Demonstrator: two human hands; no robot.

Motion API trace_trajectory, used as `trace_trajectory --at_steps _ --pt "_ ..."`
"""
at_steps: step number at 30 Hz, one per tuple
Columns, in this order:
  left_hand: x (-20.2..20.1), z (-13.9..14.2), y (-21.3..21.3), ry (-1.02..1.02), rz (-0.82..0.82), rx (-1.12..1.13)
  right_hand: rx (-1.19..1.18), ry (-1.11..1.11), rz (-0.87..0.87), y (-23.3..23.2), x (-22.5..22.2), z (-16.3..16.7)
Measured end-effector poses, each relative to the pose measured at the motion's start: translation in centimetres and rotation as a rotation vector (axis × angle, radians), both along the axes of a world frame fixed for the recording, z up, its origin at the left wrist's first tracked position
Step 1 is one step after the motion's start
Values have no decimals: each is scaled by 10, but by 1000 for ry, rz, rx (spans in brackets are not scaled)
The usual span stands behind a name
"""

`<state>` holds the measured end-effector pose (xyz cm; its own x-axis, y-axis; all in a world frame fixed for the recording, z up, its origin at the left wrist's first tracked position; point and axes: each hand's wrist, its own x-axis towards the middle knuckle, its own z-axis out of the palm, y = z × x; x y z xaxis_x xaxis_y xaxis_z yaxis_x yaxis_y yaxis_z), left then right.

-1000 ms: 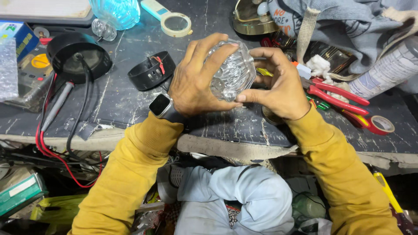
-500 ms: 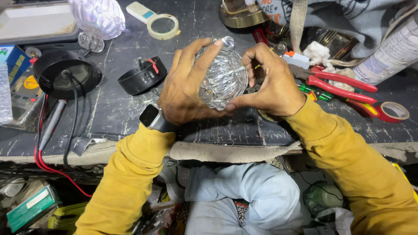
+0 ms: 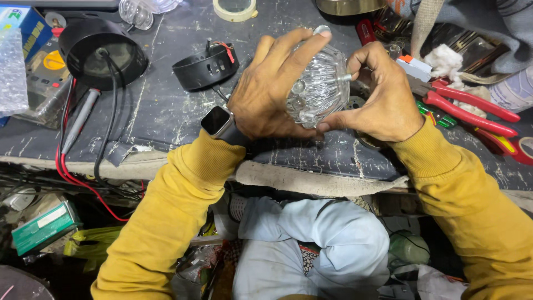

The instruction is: The person assembles a decorative glass lamp on a cluttered workbench. They insert a yellow LED bulb into a ribbed glass shade, tighten a metal fitting with a screwdriver, press the shade halves together, grip a fitting with pliers, and finally attach the glass shade to the black lamp base.

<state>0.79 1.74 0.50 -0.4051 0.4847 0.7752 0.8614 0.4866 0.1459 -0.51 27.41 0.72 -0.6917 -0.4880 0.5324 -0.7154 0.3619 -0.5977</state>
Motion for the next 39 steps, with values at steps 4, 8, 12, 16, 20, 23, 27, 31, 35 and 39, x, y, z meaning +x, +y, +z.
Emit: trace_trajectory --at_steps 4,8,12,16,20,23,27,31,35,39 --pt "1 2 -1 -9 22 -23 -131 -203 53 -2 -4 -6" --pt "3 1 -1 -30 -7 9 -191 -237 116 -1 -6 -11" --pt "2 -6 -8 -58 -107 43 -116 -145 40 2 -4 -16" --pt "-1 -8 -11 -166 -155 28 -68 -153 -67 -2 -5 -17" --pt "-3 2 -16 -321 -184 21 -185 -230 -1 -9 -8 -14" --pt "5 11 -21 -281 -223 126 -139 -167 -20 -10 -8 -15" --pt "32 8 -38 -502 -97 560 -136 -119 -19 -9 -9 -20" --pt "57 -9 -31 -678 177 784 -140 -100 -64 -15 -8 -20" --pt "69 -17 -16 -747 439 643 -69 -4 -140 -21 1 -15" --pt "70 -13 2 -1147 79 1007 -63 103 -139 -23 7 -11"
